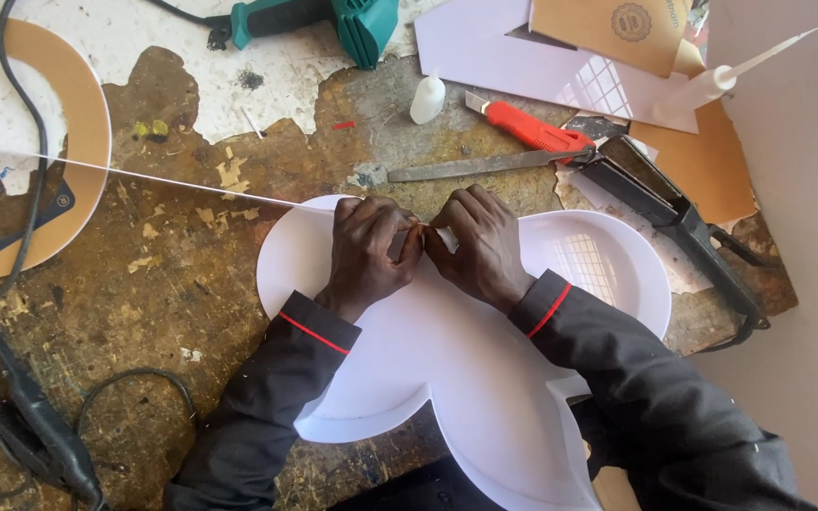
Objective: Bonding a flexible plastic border to a butterfly-shaped sign base using a hot glue gun and a hair straightener for bending.
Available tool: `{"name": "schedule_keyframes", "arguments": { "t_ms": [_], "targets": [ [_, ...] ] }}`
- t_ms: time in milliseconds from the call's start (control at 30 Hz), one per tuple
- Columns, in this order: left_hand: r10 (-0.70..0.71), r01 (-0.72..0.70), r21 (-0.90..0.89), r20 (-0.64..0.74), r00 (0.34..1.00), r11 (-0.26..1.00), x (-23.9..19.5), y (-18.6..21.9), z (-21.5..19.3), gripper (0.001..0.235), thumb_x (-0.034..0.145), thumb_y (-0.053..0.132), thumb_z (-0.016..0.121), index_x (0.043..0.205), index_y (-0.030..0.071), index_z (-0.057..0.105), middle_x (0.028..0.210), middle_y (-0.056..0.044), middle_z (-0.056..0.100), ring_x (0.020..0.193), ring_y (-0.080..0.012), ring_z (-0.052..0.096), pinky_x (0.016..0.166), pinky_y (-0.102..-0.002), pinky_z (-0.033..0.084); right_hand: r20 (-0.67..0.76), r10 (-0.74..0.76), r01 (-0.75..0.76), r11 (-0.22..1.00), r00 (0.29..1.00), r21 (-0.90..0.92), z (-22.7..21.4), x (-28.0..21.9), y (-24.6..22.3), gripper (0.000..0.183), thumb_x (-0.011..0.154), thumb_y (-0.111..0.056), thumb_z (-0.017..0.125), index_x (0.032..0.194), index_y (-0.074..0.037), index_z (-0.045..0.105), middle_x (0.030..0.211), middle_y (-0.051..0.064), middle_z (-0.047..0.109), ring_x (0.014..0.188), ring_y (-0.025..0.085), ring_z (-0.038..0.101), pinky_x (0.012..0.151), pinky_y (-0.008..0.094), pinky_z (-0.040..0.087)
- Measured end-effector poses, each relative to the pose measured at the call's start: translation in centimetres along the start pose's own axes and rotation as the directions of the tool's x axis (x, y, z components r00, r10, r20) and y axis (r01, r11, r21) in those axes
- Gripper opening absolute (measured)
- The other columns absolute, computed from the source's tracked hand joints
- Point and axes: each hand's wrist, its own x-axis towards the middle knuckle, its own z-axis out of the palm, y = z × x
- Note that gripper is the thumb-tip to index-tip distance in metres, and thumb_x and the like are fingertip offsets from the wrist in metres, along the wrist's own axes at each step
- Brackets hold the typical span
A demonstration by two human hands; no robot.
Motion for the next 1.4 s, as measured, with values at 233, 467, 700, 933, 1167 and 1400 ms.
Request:
{"name": "schedule_keyframes", "arguments": {
  "t_ms": [233, 467, 700, 933, 1167, 1400],
  "targets": [
    [-0.003, 0.003, -0.005, -0.01, 1.0, 1.0, -0.1, 0.0, 0.2, 0.019, 0.089, 0.008, 0.087, 0.092, 0.016, 0.07, 0.088, 0.0, 0.078, 0.085, -0.023, 0.077, 0.082, -0.037, 0.048, -0.024, -0.051, 0.051, 0.999, 0.998, -0.018, 0.4, -0.2, 0.2, 0.024, 0.095, -0.01, 0.087, 0.091, -0.012, 0.063, 0.08, 0.009, 0.055, 0.076, 0.038, 0.062, 0.066, 0.048, 0.052],
    [0.007, -0.007, -0.002, -0.018, 1.0, 1.0, -0.3, -0.1, 0.3, 0.019, 0.09, 0.008, 0.088, 0.092, 0.016, 0.071, 0.087, 0.0, 0.078, 0.085, -0.0221, 0.079, 0.082, -0.036, 0.048, -0.027, -0.076, 0.074, 0.996, 0.997, -0.055, 0.8, -0.5, 0.4, 0.025, 0.094, -0.007, 0.086, 0.089, -0.013, 0.061, 0.08, 0.01, 0.055, 0.076, 0.038, 0.061, 0.067, 0.047, 0.051],
    [0.021, -0.021, 0.017, -0.013, 1.0, 1.0, 0.3, 0.6, -0.4, 0.019, 0.09, 0.007, 0.086, 0.092, 0.016, 0.07, 0.084, 0.0, 0.076, 0.084, -0.0225, 0.078, 0.082, -0.035, 0.048, -0.006, -0.066, 0.066, 0.996, 0.998, -0.056, 0.3, -0.4, 0.2, 0.025, 0.092, -0.007, 0.086, 0.09, -0.013, 0.063, 0.081, 0.009, 0.056, 0.077, 0.037, 0.062, 0.067, 0.047, 0.052],
    [0.0, -0.002, 0.048, 0.04, 0.999, 0.999, 0.8, 1.1, -1.0, 0.014, 0.093, 0.008, 0.082, 0.095, 0.016, 0.071, 0.087, 0.001, 0.077, 0.085, -0.0216, 0.078, 0.084, -0.036, 0.047, 0.411, 0.025, -0.134, 0.962, 0.911, 0.239, -7.4, 4.6, -1.0, 0.012, 0.1, -0.008, 0.075, 0.11, -0.001, 0.073, 0.096, 0.021, 0.076, 0.091, 0.048, 0.076, 0.077, 0.055, 0.061],
    [-0.058, 0.05, 0.068, 0.116, 0.992, 0.996, 0.7, 1.9, -1.7, 0.005, 0.101, 0.015, 0.077, 0.105, 0.017, 0.074, 0.097, 0.003, 0.081, 0.089, -0.0209, 0.079, 0.086, -0.039, 0.046, 0.761, 0.111, -0.458, 0.85, 0.639, 0.261, -10.5, 7.7, 1.8, 0.023, 0.11, -0.01, 0.06, 0.109, 0.003, 0.078, 0.082, 0.029, 0.077, 0.081, 0.052, 0.079, 0.071, 0.058, 0.062],
    [-0.218, 0.201, 0.085, 0.321, 0.922, 0.976, 1.7, 3.6, -3.2, 0.021, 0.104, 0.021, 0.081, 0.103, 0.014, 0.061, 0.109, 0.004, 0.085, 0.098, -0.0172, 0.081, 0.092, -0.039, 0.039, 0.721, 0.157, -0.455, 0.858, 0.675, 0.24, -9.8, 6.4, 1.2, 0.018, 0.113, -0.017, 0.059, 0.108, -0.01, 0.075, 0.097, 0.009, 0.077, 0.078, 0.036, 0.071, 0.066, 0.047, 0.052]
  ]
}}
